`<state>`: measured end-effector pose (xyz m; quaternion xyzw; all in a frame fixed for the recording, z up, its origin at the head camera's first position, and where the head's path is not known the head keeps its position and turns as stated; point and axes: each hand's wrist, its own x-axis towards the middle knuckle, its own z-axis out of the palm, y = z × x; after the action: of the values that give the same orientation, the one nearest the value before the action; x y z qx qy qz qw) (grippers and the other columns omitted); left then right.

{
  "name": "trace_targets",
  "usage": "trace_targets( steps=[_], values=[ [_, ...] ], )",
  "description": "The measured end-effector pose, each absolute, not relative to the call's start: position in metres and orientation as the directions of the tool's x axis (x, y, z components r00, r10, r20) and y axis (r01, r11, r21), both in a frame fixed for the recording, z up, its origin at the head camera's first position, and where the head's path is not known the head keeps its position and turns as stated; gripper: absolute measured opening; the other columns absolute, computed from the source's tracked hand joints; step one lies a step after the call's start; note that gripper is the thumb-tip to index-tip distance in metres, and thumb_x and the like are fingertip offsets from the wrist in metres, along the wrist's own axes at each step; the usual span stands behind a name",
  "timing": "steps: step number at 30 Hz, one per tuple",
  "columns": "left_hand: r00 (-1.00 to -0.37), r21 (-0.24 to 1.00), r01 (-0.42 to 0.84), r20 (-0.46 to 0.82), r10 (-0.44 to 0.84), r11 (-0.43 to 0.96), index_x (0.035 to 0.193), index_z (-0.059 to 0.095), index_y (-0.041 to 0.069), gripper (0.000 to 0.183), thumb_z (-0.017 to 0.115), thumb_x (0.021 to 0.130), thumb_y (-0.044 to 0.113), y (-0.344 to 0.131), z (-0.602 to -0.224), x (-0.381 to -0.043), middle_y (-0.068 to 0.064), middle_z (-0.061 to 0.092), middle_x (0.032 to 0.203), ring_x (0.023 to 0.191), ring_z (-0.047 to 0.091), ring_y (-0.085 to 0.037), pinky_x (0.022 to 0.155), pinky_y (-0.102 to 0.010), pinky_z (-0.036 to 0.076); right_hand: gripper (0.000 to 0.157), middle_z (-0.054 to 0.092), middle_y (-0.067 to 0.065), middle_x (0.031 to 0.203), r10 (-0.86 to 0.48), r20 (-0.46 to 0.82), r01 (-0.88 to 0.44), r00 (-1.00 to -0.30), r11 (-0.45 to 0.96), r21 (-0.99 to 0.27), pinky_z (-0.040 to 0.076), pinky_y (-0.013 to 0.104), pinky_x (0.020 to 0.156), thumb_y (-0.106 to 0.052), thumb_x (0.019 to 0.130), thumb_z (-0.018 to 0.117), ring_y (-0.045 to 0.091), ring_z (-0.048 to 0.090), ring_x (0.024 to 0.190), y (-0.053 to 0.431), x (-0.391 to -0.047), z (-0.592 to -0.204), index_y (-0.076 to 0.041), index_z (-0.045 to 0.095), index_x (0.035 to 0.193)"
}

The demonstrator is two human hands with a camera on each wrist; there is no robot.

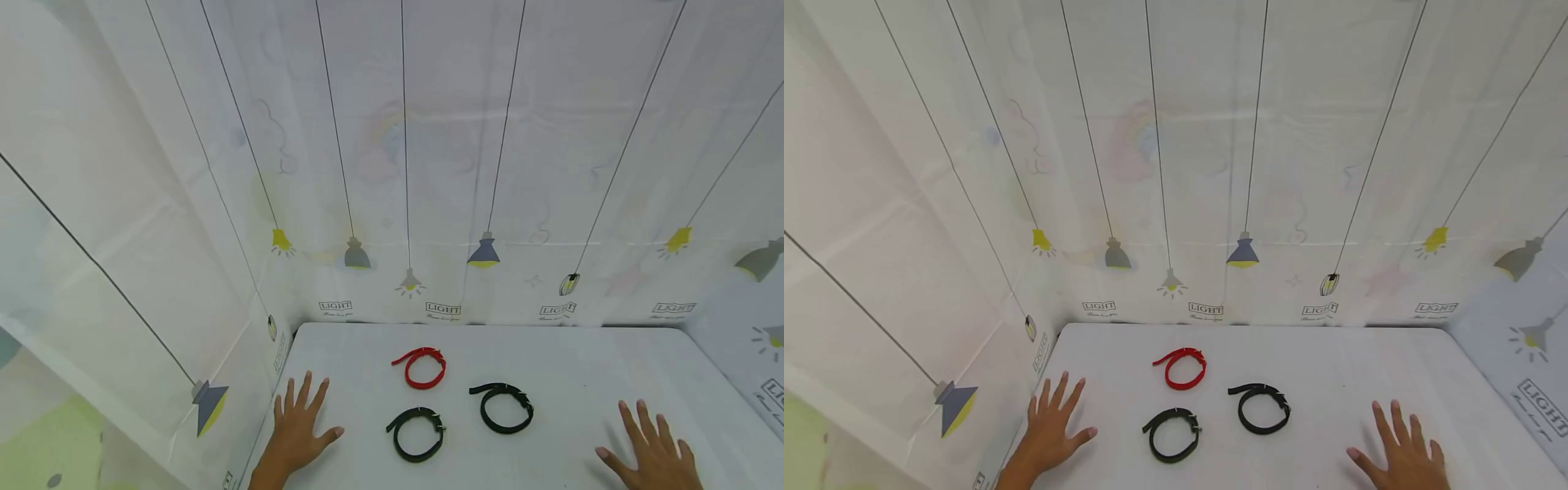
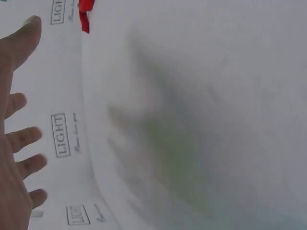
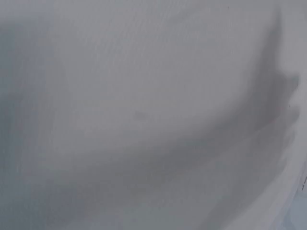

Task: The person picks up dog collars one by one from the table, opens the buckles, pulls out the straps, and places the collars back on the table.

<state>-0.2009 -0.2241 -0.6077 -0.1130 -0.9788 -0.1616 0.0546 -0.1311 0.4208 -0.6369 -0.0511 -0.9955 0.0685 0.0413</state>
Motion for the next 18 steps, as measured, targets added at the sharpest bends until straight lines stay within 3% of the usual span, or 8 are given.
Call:
trace_targets(
  steps=[3, 5, 8, 12, 18],
  values=[
    [-0.962, 0.31, 0.269, 0.121, 0.243, 0.912, 0.153, 0.041, 0.02, 0.086, 0.065, 0.085, 0.066, -0.206, -0.612, -0.205, -0.015, 0.039, 0.157, 0.144, 0.035, -0.044, 0.109, -0.071, 0.028, 0.102, 0.023, 0.035, 0.157, 0.034, 0.188, 0.009, -0.982, 0.991, -0.134, 0.035, 0.078, 0.089, -0.068, 0.087, 0.062, 0.064, 0.037, 0.126, 0.409, -0.133, -0.626, -0.006, 0.022, 0.158],
    [-0.955, 0.348, 0.295, 0.086, 0.283, 0.89, 0.146, 0.049, 0.015, 0.074, 0.065, 0.089, 0.059, -0.189, -0.613, -0.207, -0.011, 0.054, 0.143, 0.131, 0.052, -0.034, 0.104, -0.061, 0.041, 0.089, 0.045, 0.031, 0.143, 0.013, 0.266, -0.018, -0.964, 0.994, -0.112, 0.048, 0.068, 0.079, -0.061, 0.083, 0.071, 0.056, 0.053, 0.11, 0.394, -0.132, -0.618, -0.002, 0.044, 0.144],
    [-0.945, 0.414, 0.312, 0.037, 0.326, 0.855, 0.133, 0.06, 0.011, 0.055, 0.067, 0.093, 0.048, -0.159, -0.613, -0.209, -0.005, 0.067, 0.117, 0.106, 0.066, -0.022, 0.086, -0.046, 0.054, 0.065, 0.065, 0.02, 0.115, 0.003, 0.32, -0.039, -0.948, 0.992, -0.122, 0.055, 0.046, 0.063, -0.047, 0.081, 0.079, 0.035, 0.065, 0.082, 0.363, -0.13, -0.607, -0.002, 0.06, 0.123],
    [-0.946, 0.418, 0.298, 0.007, 0.325, 0.858, 0.118, 0.067, 0.009, 0.043, 0.069, 0.092, 0.042, -0.118, -0.619, -0.215, 0.0, 0.067, 0.097, 0.086, 0.065, -0.015, 0.074, -0.036, 0.054, 0.041, 0.072, 0.003, 0.091, -0.065, 0.411, -0.133, -0.91, 0.981, -0.139, 0.043, 0.021, 0.046, -0.033, 0.078, 0.084, 0.011, 0.06, 0.058, 0.314, -0.126, -0.602, -0.009, 0.067, 0.107],
    [-0.948, 0.356, 0.299, 0.006, 0.318, 0.885, 0.096, 0.07, 0.007, 0.028, 0.075, 0.088, 0.033, -0.082, -0.63, -0.218, 0.003, 0.059, 0.078, 0.067, 0.053, -0.008, 0.059, -0.029, 0.047, 0.028, 0.065, -0.014, 0.077, -0.131, 0.523, -0.295, -0.842, 0.923, -0.245, 0.037, 0.013, 0.046, -0.022, 0.072, 0.088, -0.006, 0.049, 0.056, 0.247, -0.123, -0.6, -0.017, 0.068, 0.092]
  ],
)
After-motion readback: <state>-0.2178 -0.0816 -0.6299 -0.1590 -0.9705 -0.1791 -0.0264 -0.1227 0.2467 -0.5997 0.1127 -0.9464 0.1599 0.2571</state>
